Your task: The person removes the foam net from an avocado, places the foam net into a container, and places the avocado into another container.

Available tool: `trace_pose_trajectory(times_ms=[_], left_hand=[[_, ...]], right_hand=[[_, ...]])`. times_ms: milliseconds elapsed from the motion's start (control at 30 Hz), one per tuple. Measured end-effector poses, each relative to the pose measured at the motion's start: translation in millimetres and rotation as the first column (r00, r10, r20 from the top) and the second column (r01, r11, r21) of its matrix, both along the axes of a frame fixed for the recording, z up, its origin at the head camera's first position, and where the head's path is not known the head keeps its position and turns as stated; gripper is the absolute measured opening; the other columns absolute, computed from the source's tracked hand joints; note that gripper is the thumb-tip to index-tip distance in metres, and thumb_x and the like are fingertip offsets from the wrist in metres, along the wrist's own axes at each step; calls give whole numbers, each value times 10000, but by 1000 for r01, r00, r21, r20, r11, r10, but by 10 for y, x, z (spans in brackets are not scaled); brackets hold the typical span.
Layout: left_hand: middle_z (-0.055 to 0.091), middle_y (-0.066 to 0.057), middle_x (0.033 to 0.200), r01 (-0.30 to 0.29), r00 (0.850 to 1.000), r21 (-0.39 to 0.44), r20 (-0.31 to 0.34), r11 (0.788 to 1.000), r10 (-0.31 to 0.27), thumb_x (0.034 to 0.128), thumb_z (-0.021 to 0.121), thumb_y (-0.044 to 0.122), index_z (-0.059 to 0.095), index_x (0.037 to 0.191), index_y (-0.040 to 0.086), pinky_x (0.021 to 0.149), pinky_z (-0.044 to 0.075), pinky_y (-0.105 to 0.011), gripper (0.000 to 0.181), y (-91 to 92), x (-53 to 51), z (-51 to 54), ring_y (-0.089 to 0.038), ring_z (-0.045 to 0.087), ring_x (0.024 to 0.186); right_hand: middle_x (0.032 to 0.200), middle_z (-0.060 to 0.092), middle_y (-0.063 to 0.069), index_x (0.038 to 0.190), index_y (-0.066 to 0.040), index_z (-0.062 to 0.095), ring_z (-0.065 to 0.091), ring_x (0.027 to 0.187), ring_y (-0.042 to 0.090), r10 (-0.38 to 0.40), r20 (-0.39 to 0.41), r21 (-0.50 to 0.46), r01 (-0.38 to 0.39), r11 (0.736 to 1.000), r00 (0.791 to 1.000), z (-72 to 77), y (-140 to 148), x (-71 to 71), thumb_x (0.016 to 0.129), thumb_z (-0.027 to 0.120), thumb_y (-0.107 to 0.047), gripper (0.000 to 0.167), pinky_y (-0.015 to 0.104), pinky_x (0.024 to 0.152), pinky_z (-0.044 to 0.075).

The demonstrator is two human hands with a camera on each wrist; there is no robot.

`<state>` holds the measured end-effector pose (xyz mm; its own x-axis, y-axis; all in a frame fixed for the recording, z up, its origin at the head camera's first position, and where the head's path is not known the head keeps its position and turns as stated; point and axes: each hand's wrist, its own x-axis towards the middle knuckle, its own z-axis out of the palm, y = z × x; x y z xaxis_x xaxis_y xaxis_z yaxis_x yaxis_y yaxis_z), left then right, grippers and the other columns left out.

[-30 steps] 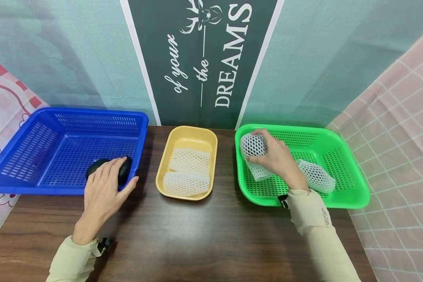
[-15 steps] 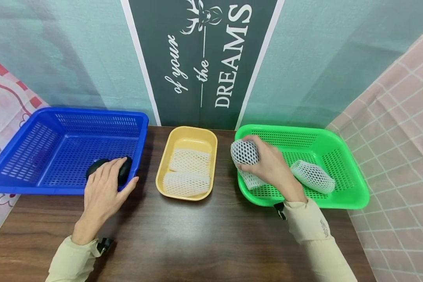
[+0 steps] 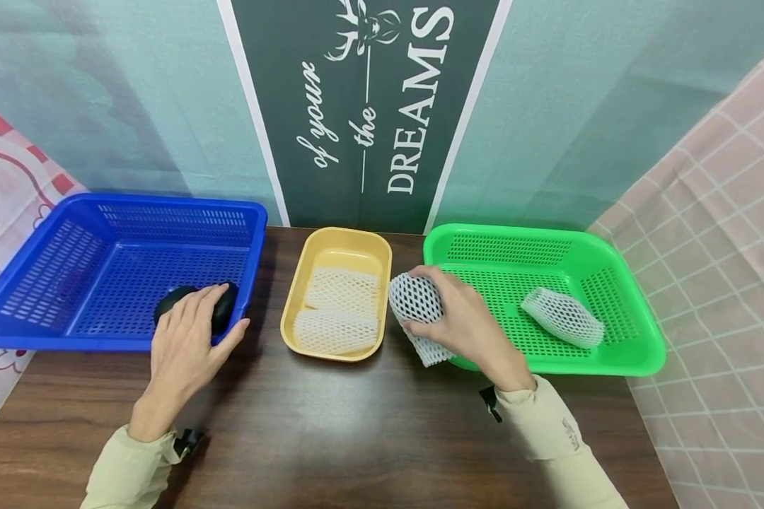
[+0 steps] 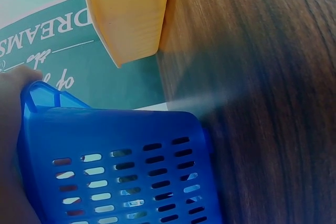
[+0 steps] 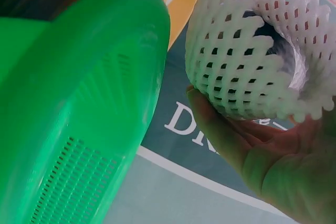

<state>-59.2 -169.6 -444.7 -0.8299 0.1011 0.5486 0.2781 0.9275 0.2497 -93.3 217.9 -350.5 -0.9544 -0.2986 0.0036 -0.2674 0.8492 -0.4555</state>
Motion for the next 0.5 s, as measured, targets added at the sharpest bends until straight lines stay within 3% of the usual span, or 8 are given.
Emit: trace_pose_trajectory(times_ms=[267, 500], left_hand=[[614, -238, 1266, 5, 1000, 5, -15, 1000, -5, 957, 372, 656, 570, 1325, 34, 884, 453, -568, 750, -9, 4, 9, -437, 550, 1155], [593, -225, 1303, 33, 999, 27, 31, 999, -34, 952, 349, 696, 556, 1343, 52, 937, 427, -585, 782, -16, 12, 25, -435, 530, 1193]], right_hand=[[1213, 643, 77, 1377, -243, 485, 641, 1001, 251, 26, 21, -50, -25, 998, 999, -62, -93, 106, 727, 863, -404, 769, 414, 784, 566], [1212, 640, 24, 1350, -255, 505, 641, 971, 203, 66, 40, -93, -63, 994, 997, -176, -165, 212, 721, 870, -410, 744, 339, 760, 563]])
